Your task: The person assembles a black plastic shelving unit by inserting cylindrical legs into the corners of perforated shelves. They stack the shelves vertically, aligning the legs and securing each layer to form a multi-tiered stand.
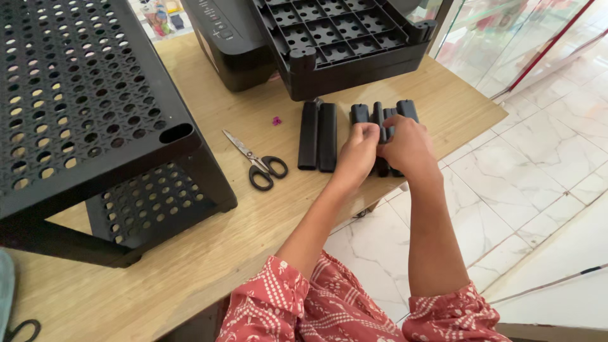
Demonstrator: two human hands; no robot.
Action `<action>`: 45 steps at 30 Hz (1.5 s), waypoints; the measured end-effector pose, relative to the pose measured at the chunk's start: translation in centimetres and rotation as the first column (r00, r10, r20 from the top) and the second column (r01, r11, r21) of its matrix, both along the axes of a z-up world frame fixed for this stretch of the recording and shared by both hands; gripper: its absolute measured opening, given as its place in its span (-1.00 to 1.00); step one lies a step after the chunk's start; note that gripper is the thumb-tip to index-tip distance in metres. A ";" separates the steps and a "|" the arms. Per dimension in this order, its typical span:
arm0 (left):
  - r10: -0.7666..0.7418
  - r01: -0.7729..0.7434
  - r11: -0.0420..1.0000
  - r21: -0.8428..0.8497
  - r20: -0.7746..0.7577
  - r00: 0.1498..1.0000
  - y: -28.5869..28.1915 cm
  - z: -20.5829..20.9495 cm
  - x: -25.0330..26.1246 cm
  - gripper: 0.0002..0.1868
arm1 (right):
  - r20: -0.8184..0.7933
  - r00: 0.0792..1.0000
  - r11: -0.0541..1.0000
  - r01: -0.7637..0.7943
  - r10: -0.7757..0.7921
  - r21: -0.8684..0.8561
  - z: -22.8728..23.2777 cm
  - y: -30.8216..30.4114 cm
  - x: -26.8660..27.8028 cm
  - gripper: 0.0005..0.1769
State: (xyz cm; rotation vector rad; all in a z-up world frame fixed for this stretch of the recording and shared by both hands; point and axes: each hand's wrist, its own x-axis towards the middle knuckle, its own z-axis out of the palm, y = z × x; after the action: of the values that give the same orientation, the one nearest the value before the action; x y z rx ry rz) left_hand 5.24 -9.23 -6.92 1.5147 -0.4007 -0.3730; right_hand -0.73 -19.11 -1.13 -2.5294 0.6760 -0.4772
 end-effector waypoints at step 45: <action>0.329 -0.363 0.928 -0.086 0.651 0.684 30.3 23.1 -3.0 -0.64 | 0.791 0.204 0.311 -0.950 0.576 0.018 17.6 22.6 3.7 -0.61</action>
State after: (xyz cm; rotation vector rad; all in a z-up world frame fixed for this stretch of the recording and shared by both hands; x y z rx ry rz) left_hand 2.22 21.10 16.22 1.7048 -0.6403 0.4896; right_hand 2.96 3.51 16.50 -1.5736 -0.7914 -0.6087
